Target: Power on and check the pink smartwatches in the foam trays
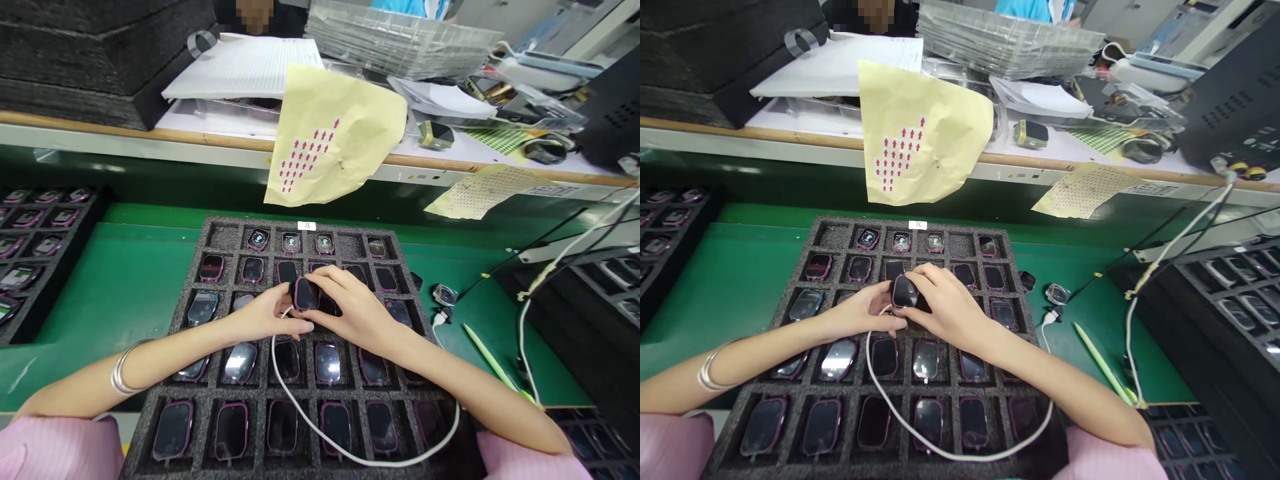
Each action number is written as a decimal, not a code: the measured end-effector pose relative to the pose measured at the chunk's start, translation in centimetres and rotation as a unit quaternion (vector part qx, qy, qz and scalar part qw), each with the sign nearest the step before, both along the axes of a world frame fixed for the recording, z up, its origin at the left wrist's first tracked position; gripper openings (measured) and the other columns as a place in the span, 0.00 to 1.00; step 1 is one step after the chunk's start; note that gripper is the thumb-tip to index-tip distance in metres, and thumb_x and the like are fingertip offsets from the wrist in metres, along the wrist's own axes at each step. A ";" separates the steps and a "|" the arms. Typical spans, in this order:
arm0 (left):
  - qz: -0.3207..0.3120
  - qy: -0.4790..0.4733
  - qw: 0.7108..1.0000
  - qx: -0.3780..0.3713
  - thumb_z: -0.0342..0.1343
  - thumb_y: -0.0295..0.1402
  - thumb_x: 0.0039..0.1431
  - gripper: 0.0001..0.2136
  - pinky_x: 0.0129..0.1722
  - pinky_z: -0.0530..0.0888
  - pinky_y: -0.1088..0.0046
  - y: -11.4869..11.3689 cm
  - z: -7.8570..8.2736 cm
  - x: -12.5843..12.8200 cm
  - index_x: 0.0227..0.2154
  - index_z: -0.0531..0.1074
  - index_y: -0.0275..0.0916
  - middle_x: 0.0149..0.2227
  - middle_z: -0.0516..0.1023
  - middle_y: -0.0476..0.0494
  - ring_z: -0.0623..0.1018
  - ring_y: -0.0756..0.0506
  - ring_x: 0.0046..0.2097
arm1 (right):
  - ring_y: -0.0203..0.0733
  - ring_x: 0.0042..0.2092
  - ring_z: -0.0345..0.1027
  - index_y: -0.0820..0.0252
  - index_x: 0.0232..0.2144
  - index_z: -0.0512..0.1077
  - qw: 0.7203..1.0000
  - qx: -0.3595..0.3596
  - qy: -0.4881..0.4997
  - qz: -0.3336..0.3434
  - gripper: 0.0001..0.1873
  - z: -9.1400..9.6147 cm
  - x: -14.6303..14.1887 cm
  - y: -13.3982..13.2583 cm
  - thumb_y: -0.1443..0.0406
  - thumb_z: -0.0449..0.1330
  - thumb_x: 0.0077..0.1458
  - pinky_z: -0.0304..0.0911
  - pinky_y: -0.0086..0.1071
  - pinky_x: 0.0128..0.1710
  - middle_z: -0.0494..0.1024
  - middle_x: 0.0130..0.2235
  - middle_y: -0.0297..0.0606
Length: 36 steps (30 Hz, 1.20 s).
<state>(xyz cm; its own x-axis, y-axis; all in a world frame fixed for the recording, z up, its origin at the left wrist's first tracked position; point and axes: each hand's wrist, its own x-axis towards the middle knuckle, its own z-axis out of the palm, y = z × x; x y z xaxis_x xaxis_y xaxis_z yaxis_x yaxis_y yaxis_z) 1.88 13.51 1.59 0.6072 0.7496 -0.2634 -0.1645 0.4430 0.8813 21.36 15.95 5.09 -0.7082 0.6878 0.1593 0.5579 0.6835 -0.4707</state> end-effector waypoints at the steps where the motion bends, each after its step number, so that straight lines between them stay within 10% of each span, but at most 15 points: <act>1: 0.000 0.004 1.000 -0.003 0.66 0.30 0.45 0.22 0.33 0.73 0.70 0.0 0.1 -0.1 0.42 0.64 0.37 0.37 0.70 0.46 0.72 0.47 0.38 | 0.51 0.48 0.67 0.60 0.51 0.64 1.000 -0.008 0.014 0.010 0.21 0.1 0.2 0.1 0.62 0.61 0.57 0.67 0.45 0.46 0.71 0.48 0.46; 36: 0.043 0.057 0.993 0.096 0.58 0.36 0.56 0.11 0.42 0.69 0.69 -0.6 -1.4 -0.2 0.39 0.68 0.35 0.37 0.73 0.45 0.72 0.45 0.40 | 0.50 0.45 0.69 0.62 0.47 0.65 0.988 0.068 0.130 0.041 0.21 -3.3 -0.6 -0.5 0.59 0.63 0.55 0.65 0.45 0.44 0.75 0.42 0.46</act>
<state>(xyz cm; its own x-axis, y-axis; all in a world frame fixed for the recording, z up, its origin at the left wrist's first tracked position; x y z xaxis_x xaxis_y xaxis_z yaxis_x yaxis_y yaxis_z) 1.71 12.93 0.15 0.5129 0.8407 -0.1737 -0.0886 0.2531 0.9634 20.72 15.44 1.82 -0.6829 0.5895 0.4315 0.3702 0.7885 -0.4912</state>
